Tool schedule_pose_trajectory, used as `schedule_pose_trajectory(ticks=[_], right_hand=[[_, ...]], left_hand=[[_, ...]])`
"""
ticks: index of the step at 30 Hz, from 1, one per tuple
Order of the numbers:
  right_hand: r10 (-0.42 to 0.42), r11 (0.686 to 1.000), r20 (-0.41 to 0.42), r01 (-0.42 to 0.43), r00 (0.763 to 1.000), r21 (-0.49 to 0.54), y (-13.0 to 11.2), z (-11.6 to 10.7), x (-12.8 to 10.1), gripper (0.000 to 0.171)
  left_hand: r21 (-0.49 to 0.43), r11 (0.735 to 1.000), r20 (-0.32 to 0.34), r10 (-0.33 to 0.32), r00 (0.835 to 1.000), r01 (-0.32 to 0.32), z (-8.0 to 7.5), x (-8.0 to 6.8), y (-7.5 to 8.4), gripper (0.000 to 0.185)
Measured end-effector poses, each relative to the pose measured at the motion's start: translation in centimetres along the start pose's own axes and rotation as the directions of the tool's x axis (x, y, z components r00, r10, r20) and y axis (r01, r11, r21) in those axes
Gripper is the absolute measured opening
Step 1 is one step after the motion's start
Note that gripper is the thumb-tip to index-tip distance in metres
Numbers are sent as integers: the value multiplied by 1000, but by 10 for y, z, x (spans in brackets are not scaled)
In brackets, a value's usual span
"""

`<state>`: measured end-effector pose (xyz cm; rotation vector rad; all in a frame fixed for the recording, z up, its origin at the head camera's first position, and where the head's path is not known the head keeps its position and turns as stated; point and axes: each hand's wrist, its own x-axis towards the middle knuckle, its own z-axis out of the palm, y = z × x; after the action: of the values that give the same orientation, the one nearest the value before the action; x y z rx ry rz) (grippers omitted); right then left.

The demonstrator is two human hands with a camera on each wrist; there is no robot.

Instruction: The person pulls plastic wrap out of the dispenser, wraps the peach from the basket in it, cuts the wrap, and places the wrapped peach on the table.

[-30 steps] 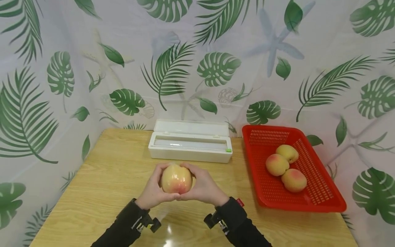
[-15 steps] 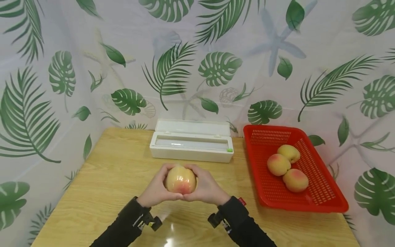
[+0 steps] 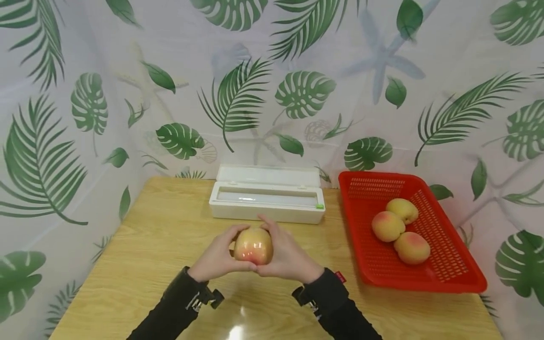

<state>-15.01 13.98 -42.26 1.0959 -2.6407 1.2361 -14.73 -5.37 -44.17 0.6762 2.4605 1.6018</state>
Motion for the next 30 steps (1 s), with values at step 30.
schedule_pose_trajectory(ticks=[30], right_hand=[[-322, 890, -298, 179, 899, -420, -19, 29, 1, 99]], left_hand=[[-486, 868, -340, -79, 937, -103, 14, 2, 4, 71]])
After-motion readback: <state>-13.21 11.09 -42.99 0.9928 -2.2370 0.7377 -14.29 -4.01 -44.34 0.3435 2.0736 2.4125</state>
